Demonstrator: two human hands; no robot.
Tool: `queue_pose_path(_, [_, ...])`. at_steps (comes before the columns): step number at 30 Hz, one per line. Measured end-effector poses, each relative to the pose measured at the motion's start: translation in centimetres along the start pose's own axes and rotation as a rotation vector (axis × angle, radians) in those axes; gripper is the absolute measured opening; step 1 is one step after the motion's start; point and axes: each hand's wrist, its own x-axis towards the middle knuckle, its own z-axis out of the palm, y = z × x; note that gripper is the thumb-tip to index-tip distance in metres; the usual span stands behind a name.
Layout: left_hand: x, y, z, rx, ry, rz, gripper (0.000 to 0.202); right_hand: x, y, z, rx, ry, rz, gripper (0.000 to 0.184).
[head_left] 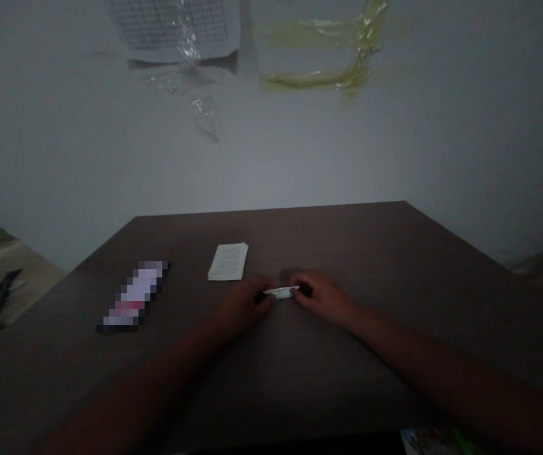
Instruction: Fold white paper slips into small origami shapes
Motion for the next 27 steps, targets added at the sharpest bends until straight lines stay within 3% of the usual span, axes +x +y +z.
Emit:
queue_pose_path(4, [0.3, -0.8, -0.1, 0.121, 0.068, -0.015, 0.026, 0.2, -0.3, -0.3, 0.042, 0.046, 0.103, 0.011])
queue_pose_path(10, [0.4, -0.5, -0.9, 0.354, 0.101, -0.106, 0.033, 0.2, 0.1, -0.3, -0.016, 0.094, 0.113, 0.011])
queue_pose_path(18, [0.7, 0.2, -1.6, 0.54, -0.016, -0.278, 0.042, 0.3, 1.7, 0.1, -0.076, 0.189, 0.083, 0.013])
queue_pose_path(27, [1.0, 0.7, -1.8, 0.518, -0.071, -0.303, 0.049, 0.3, 2.2, 0.1, -0.055, 0.216, 0.092, 0.014])
